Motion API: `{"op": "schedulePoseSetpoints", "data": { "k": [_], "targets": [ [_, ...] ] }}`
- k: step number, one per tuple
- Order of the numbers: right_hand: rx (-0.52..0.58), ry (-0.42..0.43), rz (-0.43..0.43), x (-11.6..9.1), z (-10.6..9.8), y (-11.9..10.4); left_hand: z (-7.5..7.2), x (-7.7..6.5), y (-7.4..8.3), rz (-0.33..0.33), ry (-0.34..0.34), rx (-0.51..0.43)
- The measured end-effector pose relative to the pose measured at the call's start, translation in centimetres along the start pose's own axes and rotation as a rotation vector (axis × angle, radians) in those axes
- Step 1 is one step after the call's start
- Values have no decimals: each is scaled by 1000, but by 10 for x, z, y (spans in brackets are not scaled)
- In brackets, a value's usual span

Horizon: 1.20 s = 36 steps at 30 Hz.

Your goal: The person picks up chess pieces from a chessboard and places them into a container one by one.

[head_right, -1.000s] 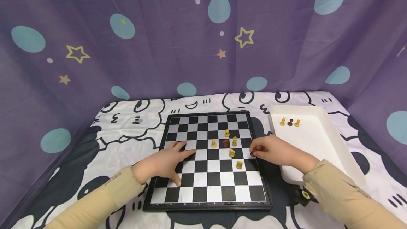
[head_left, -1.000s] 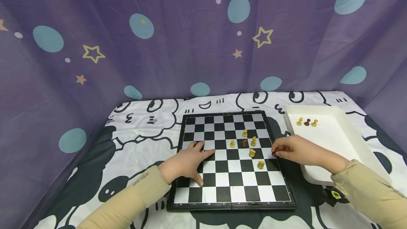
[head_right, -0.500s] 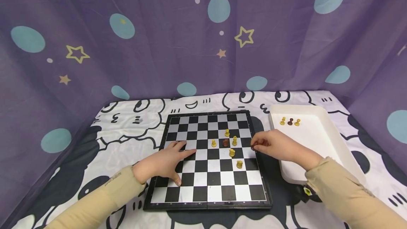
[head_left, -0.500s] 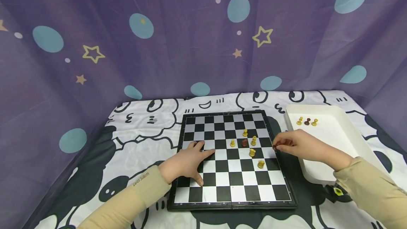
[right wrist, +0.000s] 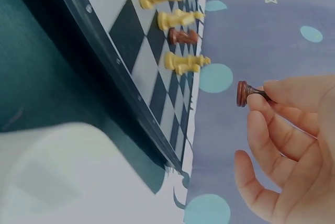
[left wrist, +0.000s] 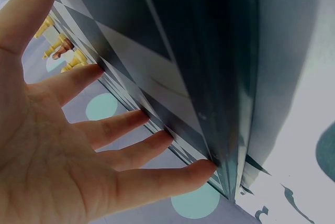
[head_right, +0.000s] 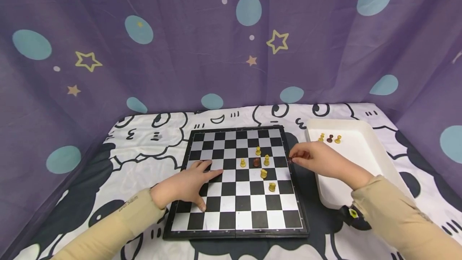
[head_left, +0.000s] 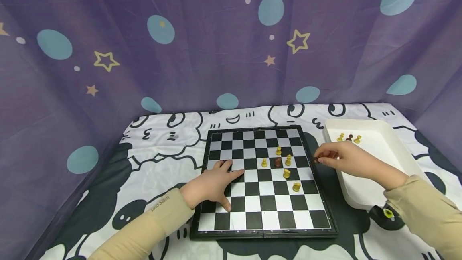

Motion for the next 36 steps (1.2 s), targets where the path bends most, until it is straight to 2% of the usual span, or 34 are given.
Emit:
{"op": "schedulePoseSetpoints", "data": {
  "k": [7, 14, 22, 26, 36],
  "targets": [
    [-30, 83, 1, -4, -19, 6, 0, 0, 0, -3, -3, 1],
    [-36, 149, 53, -7, -37, 22, 1, 2, 0, -3, -9, 3],
    [-54, 220, 58, -9, -44, 47, 0, 2, -1, -8, -10, 7],
    [-46, 219, 91, -7, -44, 62, -1, 2, 0, -10, -11, 14],
    [25, 147, 239, -1, -33, 102, 1, 2, -1, -10, -11, 11]
  ]
}}
Point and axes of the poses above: each hand's wrist, its own x-axis towards the middle knuckle, its own z-axis out of the palm, y = z × x, the point moved 6 cm from there along x, towards the middle knuckle, and after that the axes turned 7 degrees about -y, right-handed, at the moved point
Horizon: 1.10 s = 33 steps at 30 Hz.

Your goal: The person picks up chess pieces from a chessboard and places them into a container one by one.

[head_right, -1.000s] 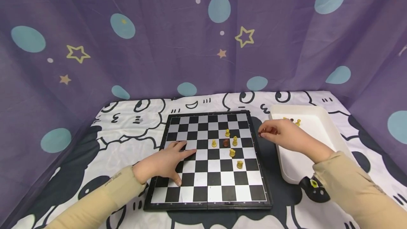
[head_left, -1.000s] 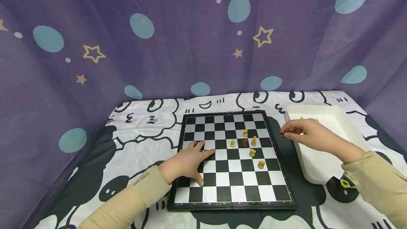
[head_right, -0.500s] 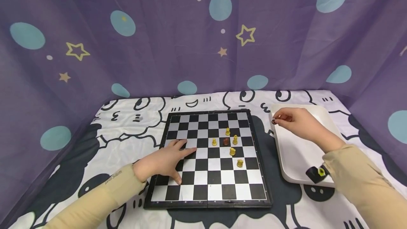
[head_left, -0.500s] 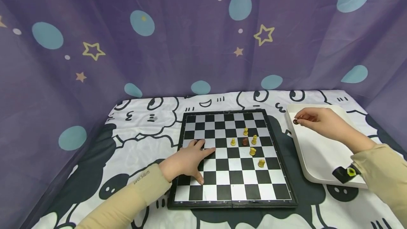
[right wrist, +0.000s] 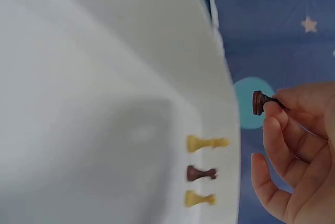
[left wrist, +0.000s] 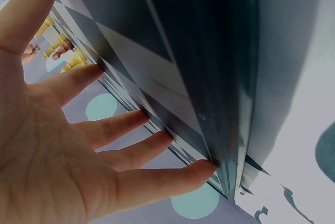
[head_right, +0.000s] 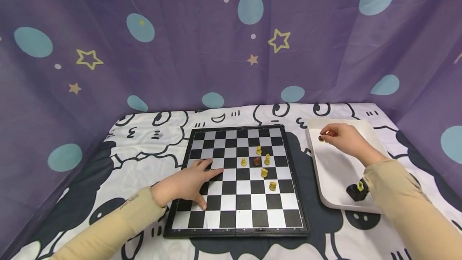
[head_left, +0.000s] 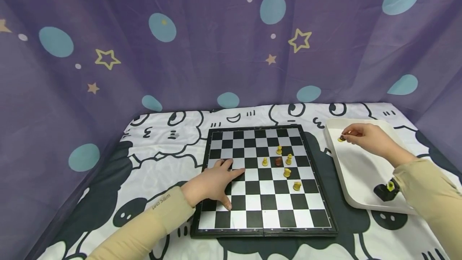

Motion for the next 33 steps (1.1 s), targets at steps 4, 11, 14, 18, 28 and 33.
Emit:
{"op": "schedulePoseSetpoints", "data": {
  "k": [4, 11, 14, 18, 28, 33],
  "targets": [
    [18, -24, 48, 4, 7, 15, 0, 1, 0, -1, -1, -2],
    [46, -33, 52, 8, 19, 27, 0, 1, -1, -5, -3, -7],
    [25, -25, 39, 8, 22, 27, 1, 0, 0, -4, -2, -11],
    [-9, -6, 26, 9, 24, 27, 0, -1, 1, -3, 5, -13],
    [23, 79, -86, 11, 29, 34, 1, -1, 1, -1, 13, -4],
    [32, 85, -98, 11, 30, 35, 0, -1, 2, -2, 12, -10]
  ]
}}
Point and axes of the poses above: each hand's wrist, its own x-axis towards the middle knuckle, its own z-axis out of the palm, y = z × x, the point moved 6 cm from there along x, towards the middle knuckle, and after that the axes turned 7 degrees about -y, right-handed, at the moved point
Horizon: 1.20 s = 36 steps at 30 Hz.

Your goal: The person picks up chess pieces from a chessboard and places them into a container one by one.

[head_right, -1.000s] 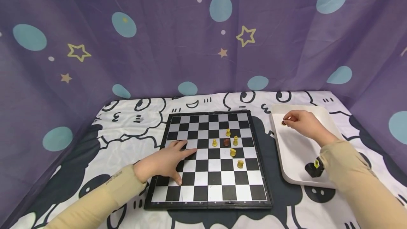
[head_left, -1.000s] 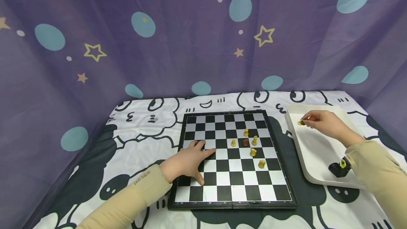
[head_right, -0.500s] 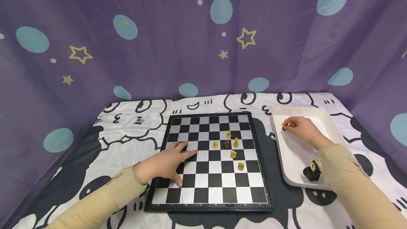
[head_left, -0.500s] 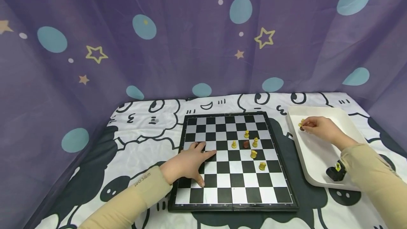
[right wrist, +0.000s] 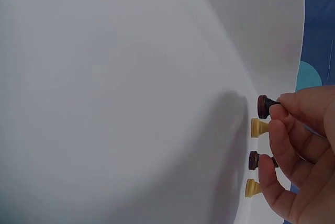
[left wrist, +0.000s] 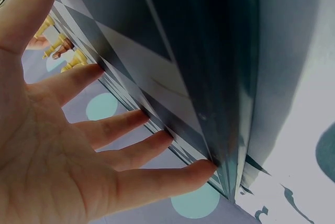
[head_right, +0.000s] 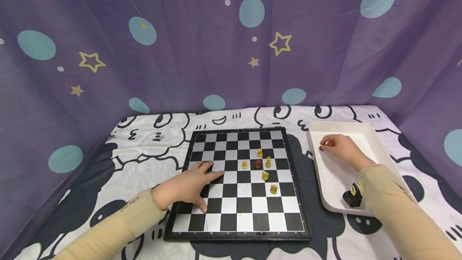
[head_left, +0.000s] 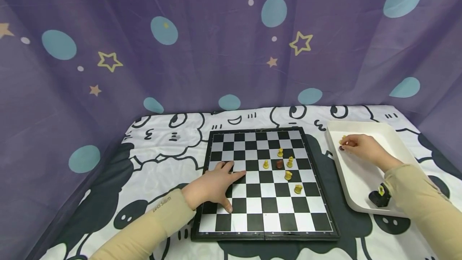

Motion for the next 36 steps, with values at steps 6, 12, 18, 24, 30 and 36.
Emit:
{"op": "schedulePoseSetpoints", "data": {
  "k": [6, 12, 18, 24, 30, 36],
  "targets": [
    [-81, -53, 70, 2, 3, -2, -1, -1, 0, 1, 2, -6],
    [-93, -89, 93, 0, 6, 1, -1, -1, 0, -2, -1, -12],
    [-73, -109, 127, -1, 6, 1, 0, 0, 0, 1, 0, -16],
    [-70, -110, 123, -1, 6, 2, 0, 0, -1, 4, 4, -18],
    [-75, -100, 120, -1, 6, 2, 1, 0, 0, 0, 0, -11],
    [-73, -98, 154, -2, 1, 1, 0, 0, 0, -8, -10, -12]
  ]
}}
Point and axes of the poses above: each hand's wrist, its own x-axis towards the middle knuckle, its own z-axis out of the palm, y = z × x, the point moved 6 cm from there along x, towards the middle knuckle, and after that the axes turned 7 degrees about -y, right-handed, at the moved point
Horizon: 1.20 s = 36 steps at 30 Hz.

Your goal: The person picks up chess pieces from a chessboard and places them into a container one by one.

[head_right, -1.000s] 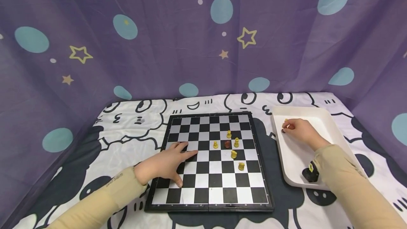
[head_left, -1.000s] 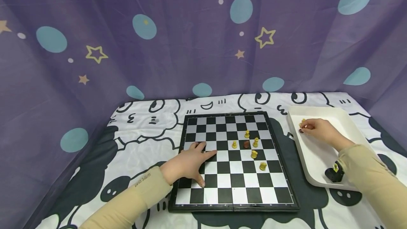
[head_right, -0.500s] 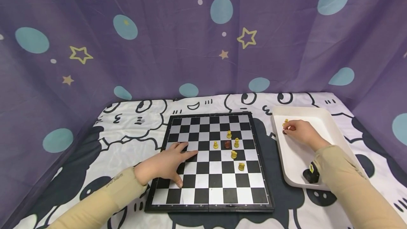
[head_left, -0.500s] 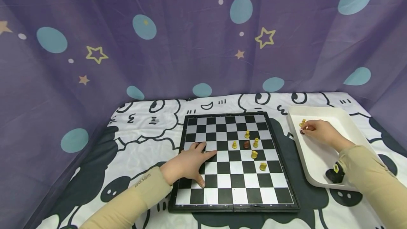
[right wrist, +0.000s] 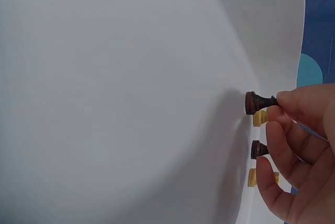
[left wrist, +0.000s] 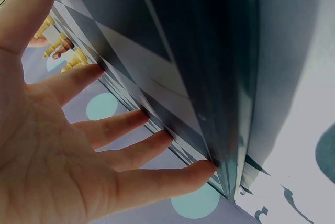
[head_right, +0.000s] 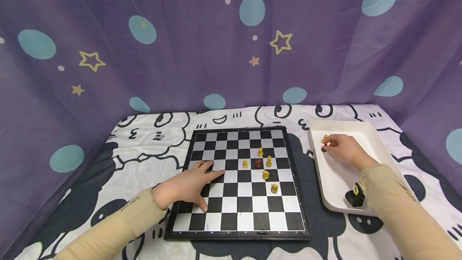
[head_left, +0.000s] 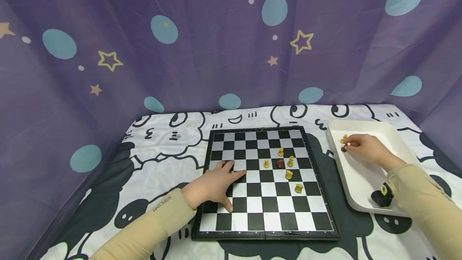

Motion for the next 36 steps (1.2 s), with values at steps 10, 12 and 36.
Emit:
{"op": "schedulePoseSetpoints", "data": {
  "k": [10, 12, 36],
  "targets": [
    [2, -12, 8, -2, -8, -1, 0, 1, 0, -3, -6, 10],
    [1, -4, -1, -2, -10, -3, 0, 1, 0, -4, -7, 11],
    [60, -2, -59, -10, -21, -30, 1, 0, 0, 17, 4, -4]
  ]
}}
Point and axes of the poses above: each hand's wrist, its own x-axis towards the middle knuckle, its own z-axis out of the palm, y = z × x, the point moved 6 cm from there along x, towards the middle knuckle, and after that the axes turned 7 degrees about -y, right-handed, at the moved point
